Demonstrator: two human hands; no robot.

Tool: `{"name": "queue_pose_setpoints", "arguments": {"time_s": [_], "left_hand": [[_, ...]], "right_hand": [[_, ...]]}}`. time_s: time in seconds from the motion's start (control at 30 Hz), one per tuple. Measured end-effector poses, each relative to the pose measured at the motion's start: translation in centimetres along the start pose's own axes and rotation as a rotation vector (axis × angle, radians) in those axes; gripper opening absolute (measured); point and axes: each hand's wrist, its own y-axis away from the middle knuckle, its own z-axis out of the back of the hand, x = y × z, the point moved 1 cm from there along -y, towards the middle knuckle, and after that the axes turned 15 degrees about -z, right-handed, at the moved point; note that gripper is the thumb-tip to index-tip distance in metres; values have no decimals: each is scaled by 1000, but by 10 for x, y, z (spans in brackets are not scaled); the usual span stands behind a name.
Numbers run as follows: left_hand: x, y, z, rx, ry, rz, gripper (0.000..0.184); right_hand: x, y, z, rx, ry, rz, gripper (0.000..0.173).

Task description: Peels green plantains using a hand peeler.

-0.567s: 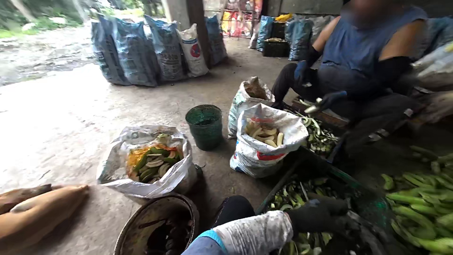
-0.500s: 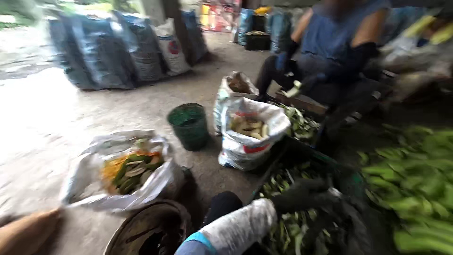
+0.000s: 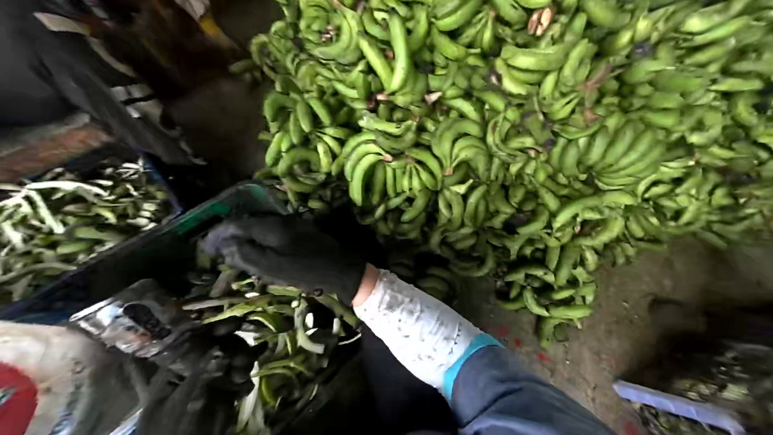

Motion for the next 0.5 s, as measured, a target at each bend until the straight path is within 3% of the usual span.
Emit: {"name": "queue_pose_setpoints", "arguments": {"time_s": [0.07, 0.13, 0.17, 0.27, 0.37, 0.43, 0.5], "left_hand": [[-7, -6, -20, -122, -87, 55, 13], [-31, -27, -69, -374, -238, 265, 25], [-30, -32, -76, -444, -219, 281, 31], [20, -22, -14, -104, 26, 52, 34], [42, -24, -12, -4, -114, 114, 34], [52, -28, -22, 8, -175, 154, 35], [59, -32, -35, 29, -193, 166, 38]], "right_hand": [[-13, 23, 39, -178, -86, -82, 31], [-53, 39, 80, -325, -146, -186, 36], [-80, 42, 105, -430, -100, -239, 37], [-163, 77, 175, -714, 359, -577, 39], [-216, 109, 223, -696, 888, -977, 44], [-253, 111, 246, -601, 1073, -1163, 66], [-285, 116, 259, -545, 1108, -1205, 99]]}}
